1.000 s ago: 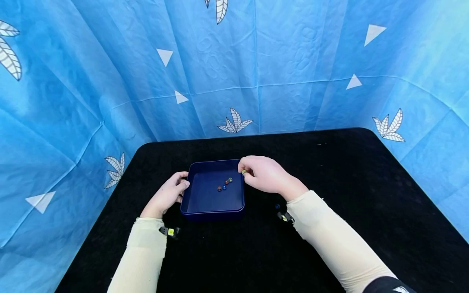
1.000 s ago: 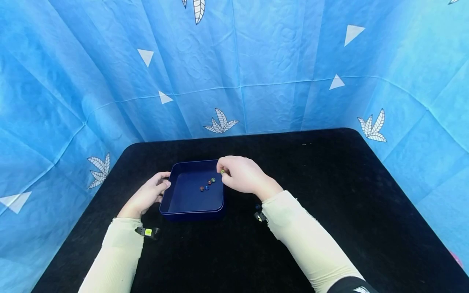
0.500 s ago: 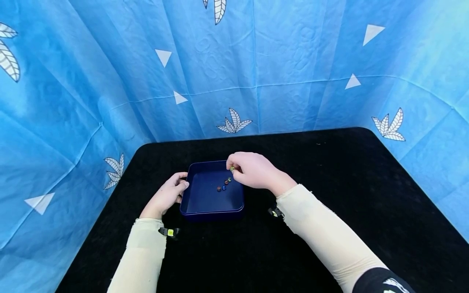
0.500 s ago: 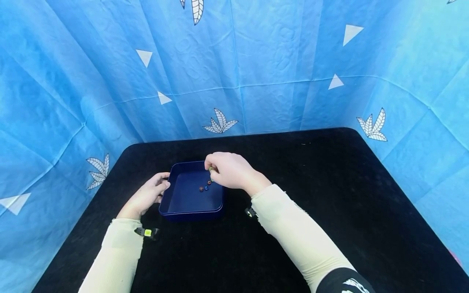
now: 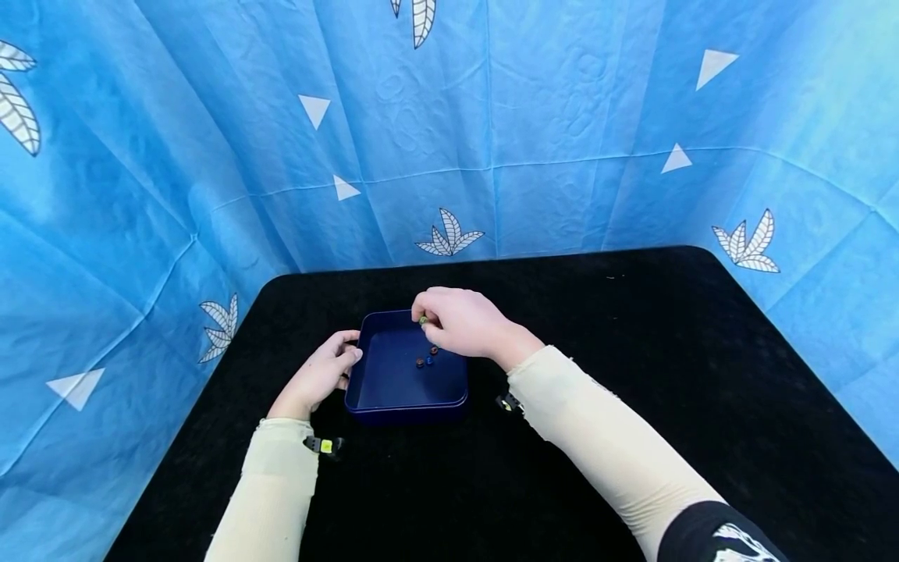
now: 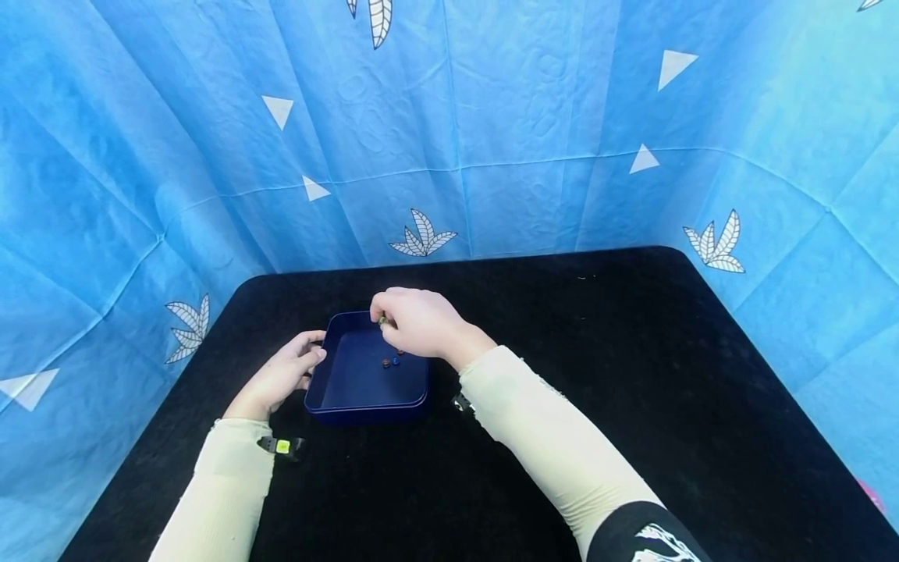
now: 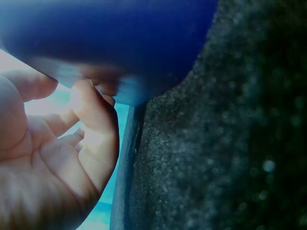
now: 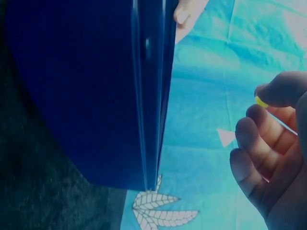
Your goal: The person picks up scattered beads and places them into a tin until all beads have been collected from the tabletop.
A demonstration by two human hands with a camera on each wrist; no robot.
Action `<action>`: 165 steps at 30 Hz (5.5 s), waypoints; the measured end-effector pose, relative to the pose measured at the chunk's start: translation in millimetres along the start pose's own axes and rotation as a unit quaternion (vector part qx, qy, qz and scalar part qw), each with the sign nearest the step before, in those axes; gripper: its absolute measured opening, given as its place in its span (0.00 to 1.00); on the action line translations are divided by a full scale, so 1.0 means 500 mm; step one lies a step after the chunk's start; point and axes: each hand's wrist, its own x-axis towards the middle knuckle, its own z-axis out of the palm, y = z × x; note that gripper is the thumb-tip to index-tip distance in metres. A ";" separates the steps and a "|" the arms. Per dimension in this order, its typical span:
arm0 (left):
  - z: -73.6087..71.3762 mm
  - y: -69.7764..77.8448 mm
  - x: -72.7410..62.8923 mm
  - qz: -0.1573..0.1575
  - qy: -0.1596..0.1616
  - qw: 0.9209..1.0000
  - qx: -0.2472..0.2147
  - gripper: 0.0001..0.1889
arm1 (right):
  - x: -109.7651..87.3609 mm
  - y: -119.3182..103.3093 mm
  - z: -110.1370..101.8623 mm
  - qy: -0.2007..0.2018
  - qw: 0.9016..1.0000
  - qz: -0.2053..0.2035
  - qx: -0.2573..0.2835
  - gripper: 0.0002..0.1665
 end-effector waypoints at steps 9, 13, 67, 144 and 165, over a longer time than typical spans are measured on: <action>0.004 -0.003 0.002 -0.004 0.002 1.000 0.006 0.25 | 0.014 -0.007 0.014 -0.006 1.000 0.025 -0.015 0.12; 0.004 -0.004 0.003 -0.003 0.004 1.000 0.008 0.25 | 0.013 -0.003 0.012 0.000 0.999 0.032 -0.022 0.12; -0.015 -0.060 0.033 0.013 0.011 1.000 0.018 0.26 | -0.233 0.184 -0.047 -0.063 0.981 0.182 0.020 0.12; -0.013 -0.063 0.033 0.016 0.001 1.000 -0.007 0.26 | -0.242 0.200 -0.033 -0.030 0.988 0.152 -0.013 0.06; -0.009 -0.068 0.036 0.014 0.007 1.000 0.005 0.26 | -0.194 0.141 -0.043 -0.009 0.994 0.111 -0.008 0.05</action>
